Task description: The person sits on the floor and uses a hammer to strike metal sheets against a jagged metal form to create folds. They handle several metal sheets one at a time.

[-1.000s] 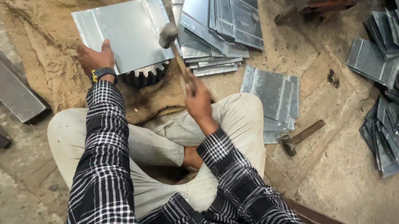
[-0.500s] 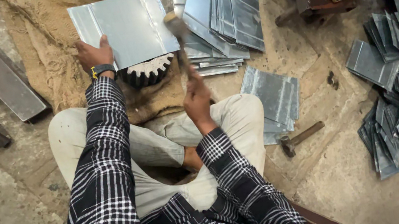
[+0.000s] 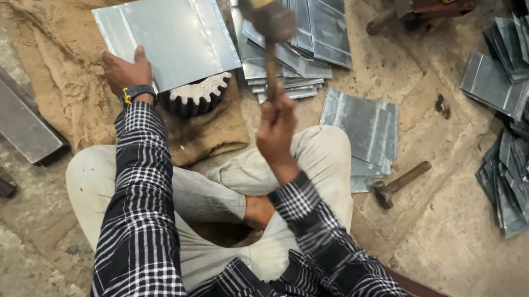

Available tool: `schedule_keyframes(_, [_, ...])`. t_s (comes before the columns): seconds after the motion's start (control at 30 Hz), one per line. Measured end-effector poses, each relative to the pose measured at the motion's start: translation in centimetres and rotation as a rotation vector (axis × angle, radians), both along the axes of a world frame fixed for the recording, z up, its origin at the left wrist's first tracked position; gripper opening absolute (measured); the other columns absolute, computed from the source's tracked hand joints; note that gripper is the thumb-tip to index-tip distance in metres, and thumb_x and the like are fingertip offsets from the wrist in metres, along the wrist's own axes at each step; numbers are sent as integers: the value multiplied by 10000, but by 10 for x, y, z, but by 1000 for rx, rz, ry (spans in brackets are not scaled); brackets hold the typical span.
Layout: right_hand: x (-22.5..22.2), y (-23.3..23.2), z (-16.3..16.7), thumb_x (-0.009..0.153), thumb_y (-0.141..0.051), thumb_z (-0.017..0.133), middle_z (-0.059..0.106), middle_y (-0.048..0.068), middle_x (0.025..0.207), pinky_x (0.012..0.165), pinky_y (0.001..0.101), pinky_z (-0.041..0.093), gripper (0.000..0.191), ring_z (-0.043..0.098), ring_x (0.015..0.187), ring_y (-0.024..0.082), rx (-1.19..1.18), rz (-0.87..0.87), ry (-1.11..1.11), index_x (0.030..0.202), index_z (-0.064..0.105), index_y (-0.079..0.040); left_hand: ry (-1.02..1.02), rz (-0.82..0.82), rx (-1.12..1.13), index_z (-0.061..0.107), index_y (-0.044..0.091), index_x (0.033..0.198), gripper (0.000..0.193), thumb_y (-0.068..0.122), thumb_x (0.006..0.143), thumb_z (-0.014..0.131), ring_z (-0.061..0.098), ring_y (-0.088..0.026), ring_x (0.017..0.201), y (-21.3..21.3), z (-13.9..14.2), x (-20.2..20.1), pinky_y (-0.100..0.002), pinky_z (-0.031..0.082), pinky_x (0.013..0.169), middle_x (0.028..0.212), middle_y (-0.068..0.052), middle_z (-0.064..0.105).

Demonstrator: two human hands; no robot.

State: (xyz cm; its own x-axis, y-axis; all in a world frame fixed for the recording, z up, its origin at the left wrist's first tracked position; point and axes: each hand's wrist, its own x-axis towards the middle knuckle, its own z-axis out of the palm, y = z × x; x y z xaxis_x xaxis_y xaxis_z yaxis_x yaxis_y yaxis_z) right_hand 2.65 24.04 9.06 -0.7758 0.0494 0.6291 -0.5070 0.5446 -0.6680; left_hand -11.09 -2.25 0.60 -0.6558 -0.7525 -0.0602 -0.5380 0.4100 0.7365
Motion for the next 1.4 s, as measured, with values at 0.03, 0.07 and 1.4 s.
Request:
schedule_keyframes(0.03, [-3, -1, -6, 1155, -89, 483, 597, 130, 993, 714, 354, 463, 286, 574, 804, 238, 144, 5, 22, 1440, 467, -86, -4, -1, 4, 520, -3, 1141, 673, 491, 815, 840, 663, -459, 983, 0, -1, 0, -538, 537, 810, 1061, -264, 669])
schedule_keyframes(0.07, [-5, -1, -11, 1174, -106, 467, 621, 173, 1062, 782, 378, 492, 280, 634, 899, 300, 288, 10, 44, 1454, 464, -86, -7, -1, 7, 513, -9, 1155, 686, 491, 815, 837, 665, -455, 979, 0, -3, -1, -533, 539, 805, 1058, -267, 666])
schedule_keyframes(1.4, [15, 22, 27, 1083, -14, 551, 483, -22, 813, 602, 268, 374, 433, 428, 673, 76, -223, 87, -230, 1510, 503, -68, 64, -49, -86, 573, -16, 1052, 645, 495, 784, 862, 645, -470, 993, 2, -13, 9, -554, 525, 811, 1078, -269, 663])
